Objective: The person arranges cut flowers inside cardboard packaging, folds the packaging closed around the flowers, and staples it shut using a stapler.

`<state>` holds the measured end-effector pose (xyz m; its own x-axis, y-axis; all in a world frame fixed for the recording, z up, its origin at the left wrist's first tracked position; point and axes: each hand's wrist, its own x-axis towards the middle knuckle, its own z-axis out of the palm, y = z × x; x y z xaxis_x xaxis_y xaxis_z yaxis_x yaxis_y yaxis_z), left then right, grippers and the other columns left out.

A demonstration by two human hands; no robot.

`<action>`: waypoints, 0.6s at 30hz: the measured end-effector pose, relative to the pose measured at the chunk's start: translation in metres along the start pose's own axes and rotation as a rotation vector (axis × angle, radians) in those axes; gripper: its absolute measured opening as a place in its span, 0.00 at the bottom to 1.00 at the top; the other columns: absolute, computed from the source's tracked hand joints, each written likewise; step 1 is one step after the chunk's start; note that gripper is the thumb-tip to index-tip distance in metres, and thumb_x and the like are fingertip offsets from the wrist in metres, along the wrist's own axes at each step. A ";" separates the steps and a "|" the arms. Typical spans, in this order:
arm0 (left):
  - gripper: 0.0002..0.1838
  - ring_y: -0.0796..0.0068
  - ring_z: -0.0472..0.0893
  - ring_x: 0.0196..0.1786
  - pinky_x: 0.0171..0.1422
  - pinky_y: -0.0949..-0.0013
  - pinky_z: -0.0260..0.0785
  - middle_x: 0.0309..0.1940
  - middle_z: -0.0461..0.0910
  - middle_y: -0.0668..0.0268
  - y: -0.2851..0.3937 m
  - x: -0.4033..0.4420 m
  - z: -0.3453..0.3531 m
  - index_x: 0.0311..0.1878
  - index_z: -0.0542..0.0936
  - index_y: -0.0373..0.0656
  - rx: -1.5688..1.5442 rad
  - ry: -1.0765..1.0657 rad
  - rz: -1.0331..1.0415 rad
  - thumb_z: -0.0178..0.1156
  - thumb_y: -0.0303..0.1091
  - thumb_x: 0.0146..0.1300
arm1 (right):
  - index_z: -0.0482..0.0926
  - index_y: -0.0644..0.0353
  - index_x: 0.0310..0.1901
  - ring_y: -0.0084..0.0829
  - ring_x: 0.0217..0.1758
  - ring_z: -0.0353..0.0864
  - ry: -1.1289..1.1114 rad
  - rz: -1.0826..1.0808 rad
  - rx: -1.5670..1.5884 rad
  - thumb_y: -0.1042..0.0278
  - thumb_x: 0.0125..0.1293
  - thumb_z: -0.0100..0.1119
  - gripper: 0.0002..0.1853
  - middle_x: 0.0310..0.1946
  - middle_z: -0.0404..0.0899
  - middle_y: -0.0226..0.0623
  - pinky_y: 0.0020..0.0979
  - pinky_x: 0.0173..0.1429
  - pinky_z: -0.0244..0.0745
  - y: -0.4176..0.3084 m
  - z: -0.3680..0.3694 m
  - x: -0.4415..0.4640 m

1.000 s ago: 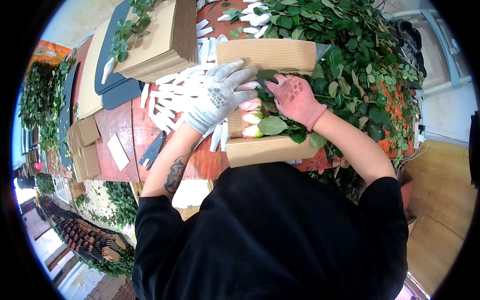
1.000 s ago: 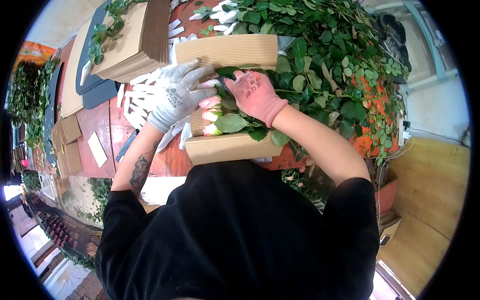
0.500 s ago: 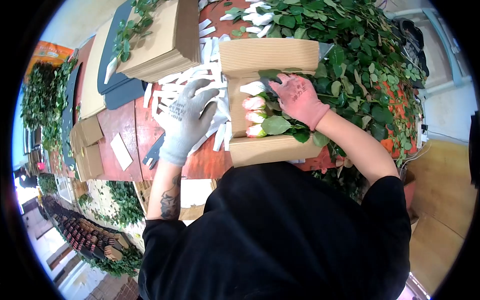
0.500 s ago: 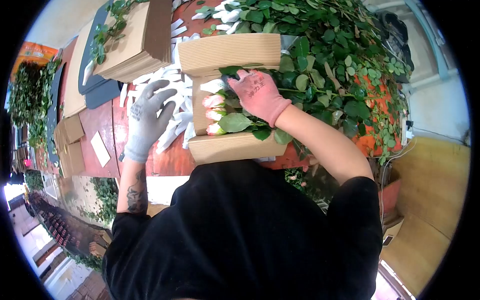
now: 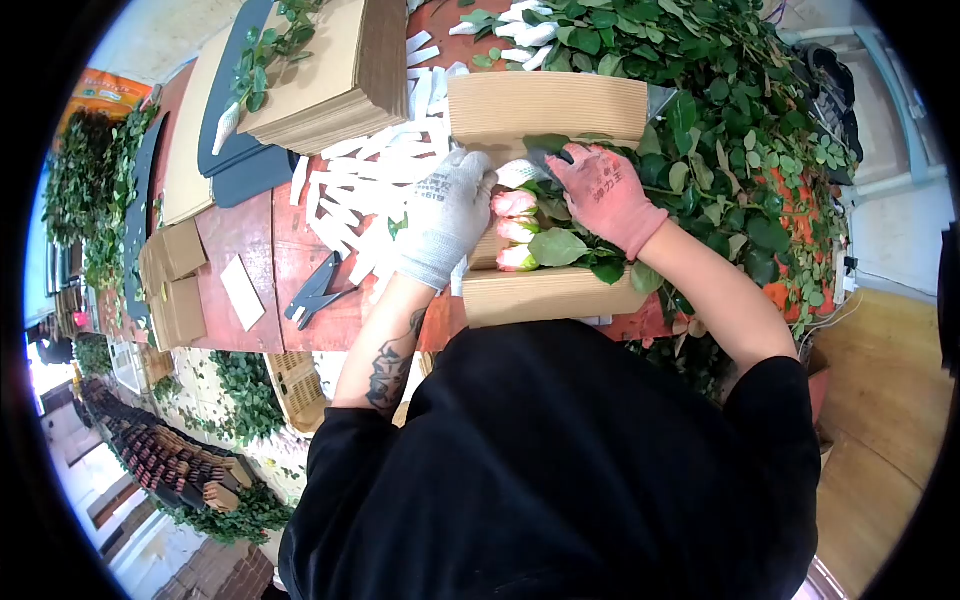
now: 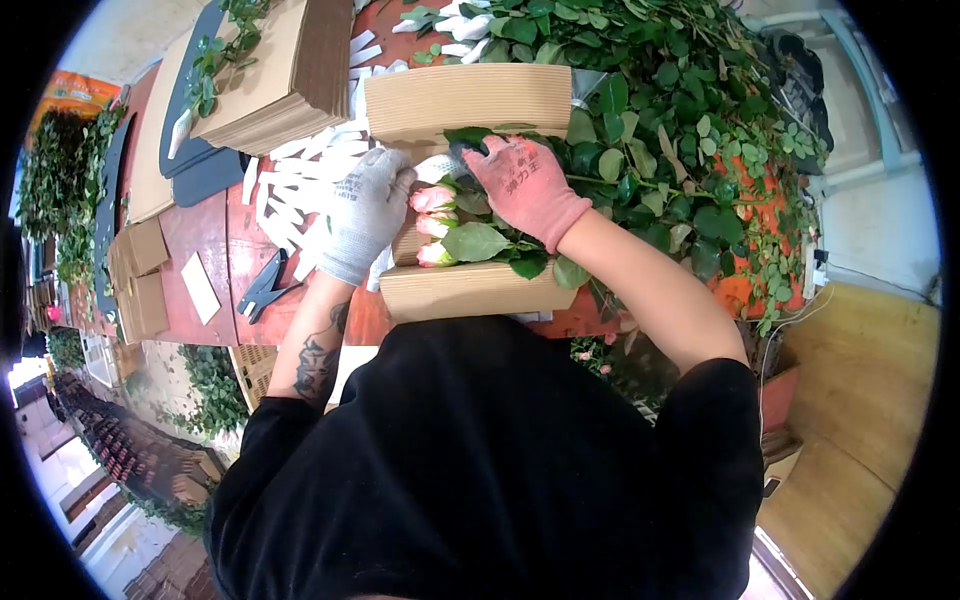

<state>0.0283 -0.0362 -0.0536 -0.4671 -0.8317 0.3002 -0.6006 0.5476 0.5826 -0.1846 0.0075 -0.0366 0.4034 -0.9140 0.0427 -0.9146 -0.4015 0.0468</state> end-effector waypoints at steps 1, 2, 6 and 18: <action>0.04 0.54 0.79 0.38 0.42 0.56 0.71 0.33 0.78 0.58 0.001 -0.001 0.002 0.35 0.76 0.43 0.011 0.039 0.002 0.57 0.32 0.60 | 0.75 0.56 0.55 0.37 0.44 0.79 -0.002 0.004 0.002 0.69 0.56 0.51 0.22 0.41 0.77 0.41 0.33 0.48 0.73 0.000 0.002 -0.001; 0.04 0.54 0.79 0.38 0.42 0.56 0.71 0.33 0.78 0.58 0.001 -0.001 0.001 0.35 0.76 0.43 0.009 0.036 0.006 0.57 0.32 0.60 | 0.75 0.56 0.55 0.37 0.44 0.79 0.026 -0.022 -0.025 0.69 0.57 0.51 0.22 0.41 0.77 0.41 0.33 0.48 0.73 0.000 0.004 -0.003; 0.06 0.54 0.79 0.36 0.40 0.57 0.70 0.30 0.78 0.57 0.002 0.006 -0.015 0.35 0.77 0.42 0.002 -0.066 0.074 0.57 0.33 0.59 | 0.75 0.55 0.56 0.37 0.44 0.79 -0.073 0.010 -0.014 0.69 0.58 0.49 0.22 0.41 0.77 0.41 0.33 0.48 0.73 -0.003 -0.007 0.001; 0.06 0.56 0.77 0.30 0.37 0.57 0.67 0.24 0.75 0.58 0.001 0.023 -0.032 0.27 0.77 0.40 0.052 -0.124 0.223 0.60 0.32 0.53 | 0.74 0.57 0.56 0.39 0.46 0.78 0.005 0.013 0.033 0.69 0.54 0.54 0.24 0.43 0.76 0.42 0.35 0.54 0.71 0.001 0.007 -0.003</action>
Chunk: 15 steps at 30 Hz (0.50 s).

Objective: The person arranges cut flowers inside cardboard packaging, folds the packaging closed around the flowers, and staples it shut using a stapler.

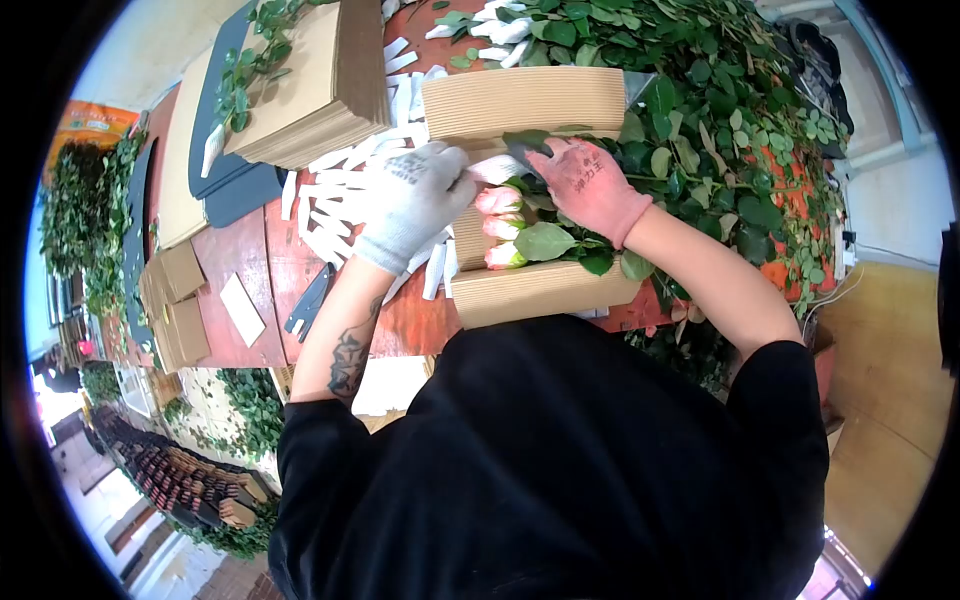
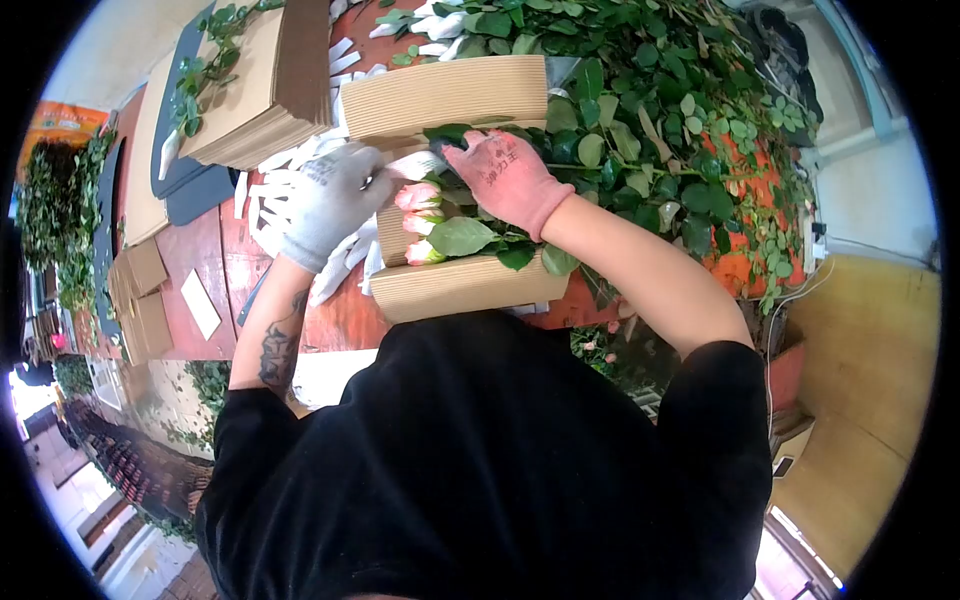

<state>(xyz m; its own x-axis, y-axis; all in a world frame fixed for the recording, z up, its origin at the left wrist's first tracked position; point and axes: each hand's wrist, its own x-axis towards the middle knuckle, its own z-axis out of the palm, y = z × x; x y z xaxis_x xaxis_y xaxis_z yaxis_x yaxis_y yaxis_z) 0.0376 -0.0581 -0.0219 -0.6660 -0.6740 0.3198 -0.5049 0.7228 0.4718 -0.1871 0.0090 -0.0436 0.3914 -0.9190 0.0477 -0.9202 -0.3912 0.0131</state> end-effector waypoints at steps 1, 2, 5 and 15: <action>0.06 0.56 0.77 0.30 0.37 0.57 0.67 0.24 0.75 0.58 0.001 -0.004 -0.004 0.27 0.77 0.40 -0.002 -0.007 0.008 0.60 0.32 0.53 | 0.74 0.57 0.56 0.39 0.46 0.78 0.000 0.011 0.001 0.69 0.54 0.54 0.24 0.43 0.76 0.42 0.35 0.54 0.71 -0.001 -0.001 0.000; 0.07 0.56 0.77 0.29 0.36 0.57 0.68 0.25 0.76 0.58 0.001 -0.009 -0.008 0.27 0.76 0.41 0.030 -0.022 -0.030 0.59 0.34 0.54 | 0.74 0.57 0.56 0.39 0.47 0.78 -0.043 0.022 0.010 0.69 0.55 0.53 0.23 0.43 0.76 0.42 0.35 0.54 0.71 -0.002 -0.007 0.003; 0.09 0.56 0.78 0.31 0.37 0.56 0.68 0.26 0.77 0.58 -0.017 -0.031 -0.028 0.26 0.75 0.41 0.181 0.034 -0.152 0.57 0.35 0.56 | 0.73 0.56 0.56 0.38 0.46 0.77 -0.081 0.028 -0.002 0.69 0.57 0.50 0.22 0.42 0.75 0.42 0.34 0.53 0.70 -0.003 -0.007 0.004; 0.19 0.51 0.80 0.48 0.54 0.60 0.73 0.55 0.76 0.54 0.050 -0.033 -0.039 0.54 0.77 0.40 0.022 -0.112 -0.063 0.58 0.34 0.60 | 0.74 0.51 0.51 0.32 0.37 0.78 -0.015 -0.051 -0.088 0.67 0.61 0.45 0.17 0.34 0.74 0.37 0.30 0.39 0.71 -0.010 -0.015 0.005</action>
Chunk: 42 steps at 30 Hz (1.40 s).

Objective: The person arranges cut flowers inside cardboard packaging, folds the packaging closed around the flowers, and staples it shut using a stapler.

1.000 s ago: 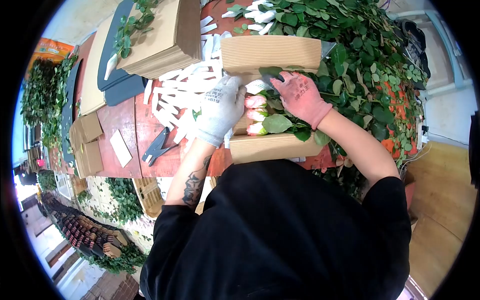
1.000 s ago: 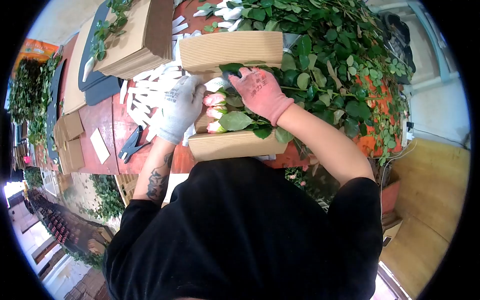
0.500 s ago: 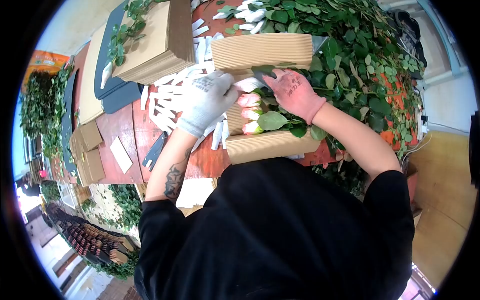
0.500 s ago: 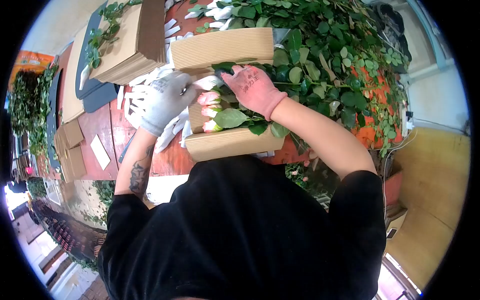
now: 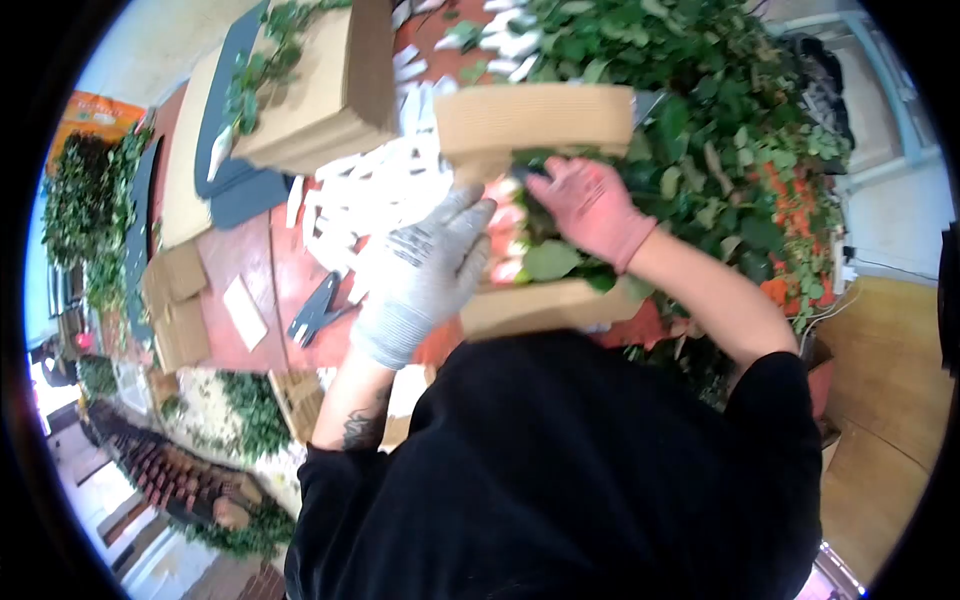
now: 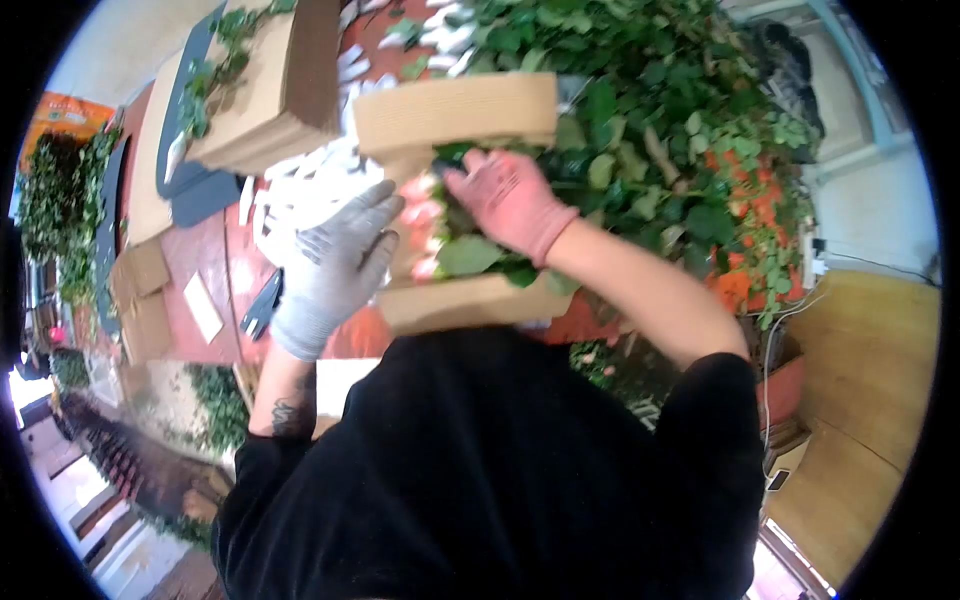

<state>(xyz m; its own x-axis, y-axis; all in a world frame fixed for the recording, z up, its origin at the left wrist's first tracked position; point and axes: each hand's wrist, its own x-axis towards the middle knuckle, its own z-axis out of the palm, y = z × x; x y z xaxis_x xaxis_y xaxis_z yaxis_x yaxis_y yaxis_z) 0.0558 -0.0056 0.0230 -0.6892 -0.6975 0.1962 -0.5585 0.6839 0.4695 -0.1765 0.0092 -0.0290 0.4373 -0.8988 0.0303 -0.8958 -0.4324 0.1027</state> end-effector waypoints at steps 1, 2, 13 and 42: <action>0.22 0.50 0.80 0.49 0.53 0.59 0.73 0.58 0.74 0.53 0.002 0.011 0.010 0.56 0.75 0.40 -0.010 -0.011 -0.012 0.58 0.36 0.60 | 0.75 0.51 0.49 0.32 0.34 0.77 0.076 -0.037 -0.044 0.66 0.60 0.45 0.16 0.32 0.73 0.36 0.32 0.36 0.71 0.001 0.011 -0.001; 0.25 0.49 0.80 0.49 0.53 0.59 0.73 0.61 0.71 0.51 0.005 0.021 0.023 0.59 0.73 0.39 -0.022 -0.026 -0.019 0.59 0.38 0.60 | 0.74 0.53 0.48 0.32 0.33 0.77 0.032 -0.053 -0.062 0.66 0.60 0.45 0.15 0.31 0.73 0.36 0.33 0.34 0.71 0.002 0.007 0.000; 0.34 0.55 0.81 0.46 0.45 0.59 0.76 0.66 0.65 0.55 0.014 0.027 0.033 0.63 0.67 0.36 0.066 -0.270 -0.168 0.60 0.44 0.57 | 0.80 0.54 0.41 0.39 0.42 0.81 0.232 0.215 0.307 0.63 0.56 0.56 0.12 0.37 0.81 0.38 0.39 0.48 0.76 0.150 -0.062 0.060; 0.35 0.56 0.79 0.52 0.48 0.62 0.75 0.65 0.65 0.52 0.005 0.036 0.033 0.64 0.66 0.35 -0.048 -0.318 -0.188 0.62 0.43 0.55 | 0.75 0.62 0.54 0.37 0.58 0.77 -0.387 0.436 -0.131 0.68 0.57 0.49 0.22 0.56 0.77 0.44 0.36 0.60 0.70 0.322 0.044 0.209</action>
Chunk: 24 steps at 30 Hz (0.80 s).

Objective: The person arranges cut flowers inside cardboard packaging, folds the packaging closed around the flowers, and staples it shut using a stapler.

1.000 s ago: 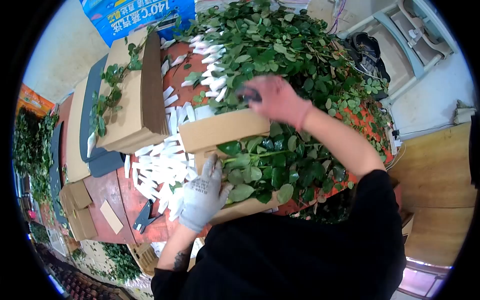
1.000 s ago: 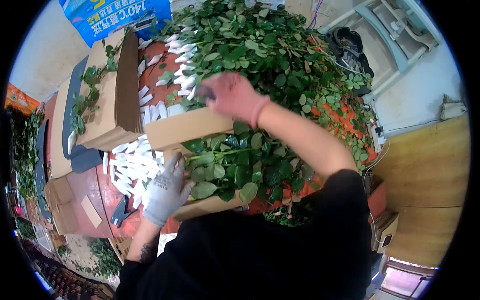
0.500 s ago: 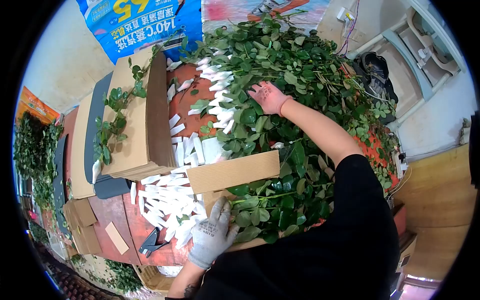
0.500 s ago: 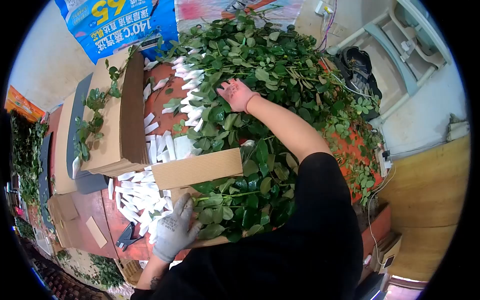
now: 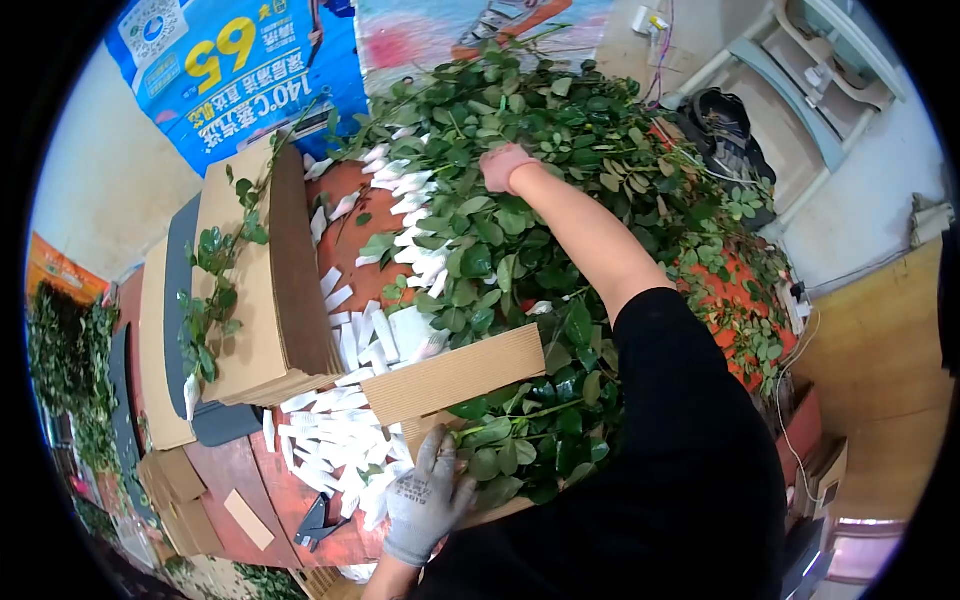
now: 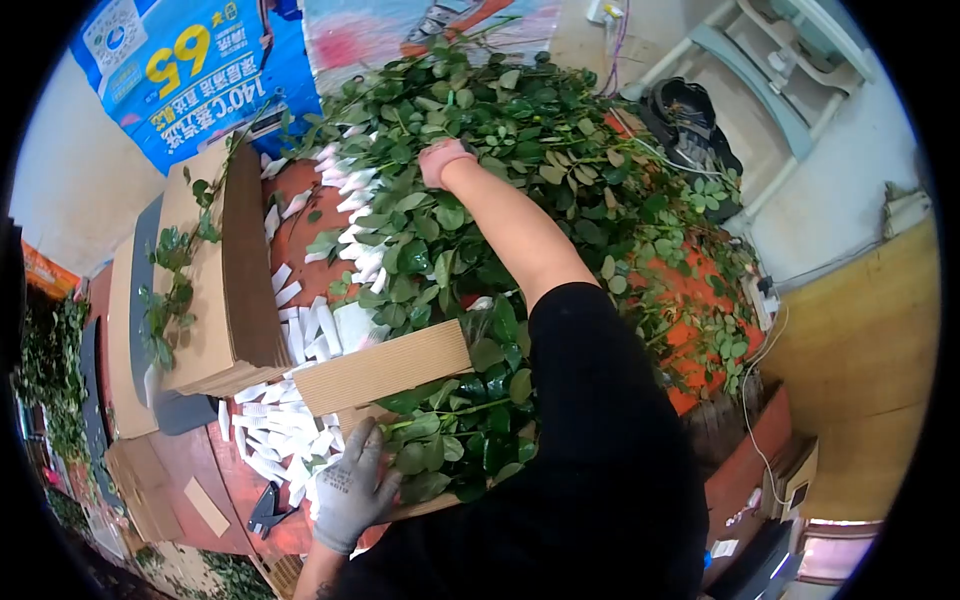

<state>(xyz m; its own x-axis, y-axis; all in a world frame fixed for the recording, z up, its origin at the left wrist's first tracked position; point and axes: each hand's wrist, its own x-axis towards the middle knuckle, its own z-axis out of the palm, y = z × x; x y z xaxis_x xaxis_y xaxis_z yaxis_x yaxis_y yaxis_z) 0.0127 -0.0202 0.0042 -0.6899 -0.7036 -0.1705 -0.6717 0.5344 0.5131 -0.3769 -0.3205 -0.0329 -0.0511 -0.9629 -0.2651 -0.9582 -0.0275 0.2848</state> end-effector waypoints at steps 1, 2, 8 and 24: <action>0.35 0.55 0.79 0.53 0.48 0.62 0.75 0.64 0.66 0.51 0.001 0.000 0.000 0.64 0.66 0.35 0.010 -0.006 0.000 0.62 0.43 0.55 | 0.75 0.62 0.54 0.37 0.58 0.77 -0.003 0.006 -0.001 0.68 0.57 0.49 0.22 0.56 0.77 0.44 0.36 0.60 0.70 0.003 0.002 -0.003; 0.35 0.55 0.79 0.53 0.48 0.62 0.75 0.64 0.66 0.51 0.001 0.000 0.000 0.64 0.66 0.35 0.009 -0.007 0.001 0.62 0.43 0.55 | 0.76 0.64 0.52 0.40 0.57 0.77 -0.001 -0.018 -0.011 0.70 0.56 0.49 0.21 0.54 0.77 0.47 0.36 0.60 0.71 0.002 0.002 -0.005; 0.35 0.55 0.80 0.49 0.46 0.61 0.75 0.64 0.65 0.52 0.003 -0.003 -0.004 0.63 0.66 0.35 0.001 0.033 0.006 0.62 0.43 0.55 | 0.77 0.60 0.49 0.40 0.51 0.80 0.143 -0.002 -0.076 0.68 0.57 0.47 0.18 0.47 0.81 0.45 0.37 0.52 0.76 0.032 -0.023 -0.031; 0.31 0.55 0.79 0.48 0.48 0.57 0.74 0.63 0.66 0.52 0.002 -0.006 0.005 0.61 0.67 0.34 0.236 0.139 0.130 0.59 0.43 0.58 | 0.74 0.64 0.50 0.43 0.47 0.78 1.749 0.610 0.529 0.64 0.58 0.58 0.20 0.44 0.80 0.47 0.39 0.53 0.70 0.253 -0.138 -0.335</action>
<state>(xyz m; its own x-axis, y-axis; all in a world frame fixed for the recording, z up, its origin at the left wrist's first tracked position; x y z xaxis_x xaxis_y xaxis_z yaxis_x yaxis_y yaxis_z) 0.0135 -0.0127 0.0022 -0.7415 -0.6709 0.0095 -0.6355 0.7067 0.3109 -0.5632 -0.0416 0.2553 -0.3874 0.0232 0.9216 -0.9148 0.1142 -0.3874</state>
